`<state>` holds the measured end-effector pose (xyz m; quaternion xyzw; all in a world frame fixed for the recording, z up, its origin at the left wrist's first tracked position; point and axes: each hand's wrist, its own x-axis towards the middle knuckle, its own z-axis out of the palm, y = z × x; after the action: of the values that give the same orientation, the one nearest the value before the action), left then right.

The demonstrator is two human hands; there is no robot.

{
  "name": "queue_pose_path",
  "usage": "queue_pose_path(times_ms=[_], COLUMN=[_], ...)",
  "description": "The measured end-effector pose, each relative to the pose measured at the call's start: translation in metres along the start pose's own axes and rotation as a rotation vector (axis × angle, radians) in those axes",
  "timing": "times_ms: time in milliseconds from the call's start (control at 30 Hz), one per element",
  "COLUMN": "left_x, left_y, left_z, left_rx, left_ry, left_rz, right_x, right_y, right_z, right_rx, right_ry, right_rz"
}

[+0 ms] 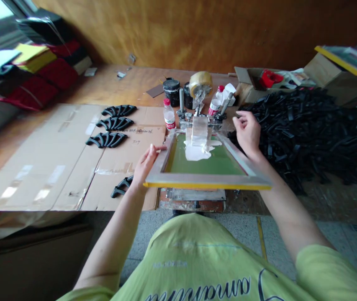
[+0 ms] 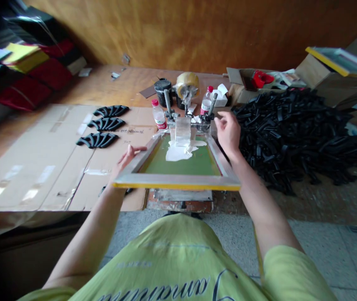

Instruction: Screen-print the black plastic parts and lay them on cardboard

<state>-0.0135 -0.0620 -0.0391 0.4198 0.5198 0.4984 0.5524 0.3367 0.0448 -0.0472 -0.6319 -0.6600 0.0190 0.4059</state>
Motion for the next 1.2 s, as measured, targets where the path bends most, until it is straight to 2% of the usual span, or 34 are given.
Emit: queue_pose_path(times_ms=[67,133,200,267,333,367,400,467,500,567,633,700,767,833,900,967,1067,1200], left_x=[0.019,0.038,0.05,0.051,0.036,0.024,0.008,-0.026,-0.042,-0.066,-0.076,-0.074,-0.066,-0.062,-0.064,-0.071,-0.081,-0.077], left_y=[0.021,0.039,0.048,0.043,0.019,0.001,-0.019,-0.06,-0.078,-0.104,-0.117,-0.119,-0.119,-0.122,-0.129,-0.14,-0.158,-0.17], left_z=[0.011,0.022,0.031,0.037,0.042,0.045,0.048,0.055,0.059,0.066,0.065,0.05,0.018,-0.027,-0.077,-0.121,-0.163,-0.18], left_rx=[-0.031,-0.023,0.006,0.008,-0.013,-0.021,-0.027,-0.016,-0.041,-0.153,-0.266,-0.304,-0.261,-0.169,-0.056,0.113,0.363,0.52], left_ry=[0.027,0.024,0.044,0.115,0.169,0.143,0.089,-0.177,-0.242,-0.244,-0.126,0.022,0.169,0.344,0.539,0.692,0.756,0.679], left_rz=[0.156,0.228,0.233,0.228,0.162,0.078,-0.036,-0.392,-0.516,-0.602,-0.615,-0.615,-0.568,-0.489,-0.464,-0.503,-0.616,-0.719], right_x=[-0.018,-0.053,-0.093,-0.124,-0.14,-0.144,-0.147,-0.155,-0.161,-0.174,-0.18,-0.168,-0.14,-0.107,-0.084,-0.076,-0.085,-0.095], right_y=[0.021,0.025,0.014,-0.004,-0.022,-0.031,-0.039,-0.057,-0.067,-0.083,-0.087,-0.068,-0.026,0.028,0.082,0.127,0.165,0.176], right_z=[0.001,0.014,0.031,0.047,0.055,0.056,0.056,0.053,0.051,0.051,0.051,0.047,0.036,0.022,0.014,0.013,0.021,0.024], right_rx=[-0.019,-0.069,-0.13,-0.214,-0.304,-0.334,-0.348,-0.325,-0.294,-0.188,-0.042,0.032,-0.056,-0.286,-0.336,-0.366,-0.466,-0.699], right_ry=[-0.074,-0.304,-0.55,-0.699,-0.771,-0.794,-0.807,-0.796,-0.772,-0.738,-0.763,-0.775,-0.698,-0.567,-0.535,-0.543,-0.561,-0.6], right_rz=[0.119,0.149,0.059,-0.068,-0.113,-0.098,-0.066,-0.027,-0.041,-0.159,-0.341,-0.433,-0.361,-0.203,-0.136,-0.134,-0.236,-0.351])
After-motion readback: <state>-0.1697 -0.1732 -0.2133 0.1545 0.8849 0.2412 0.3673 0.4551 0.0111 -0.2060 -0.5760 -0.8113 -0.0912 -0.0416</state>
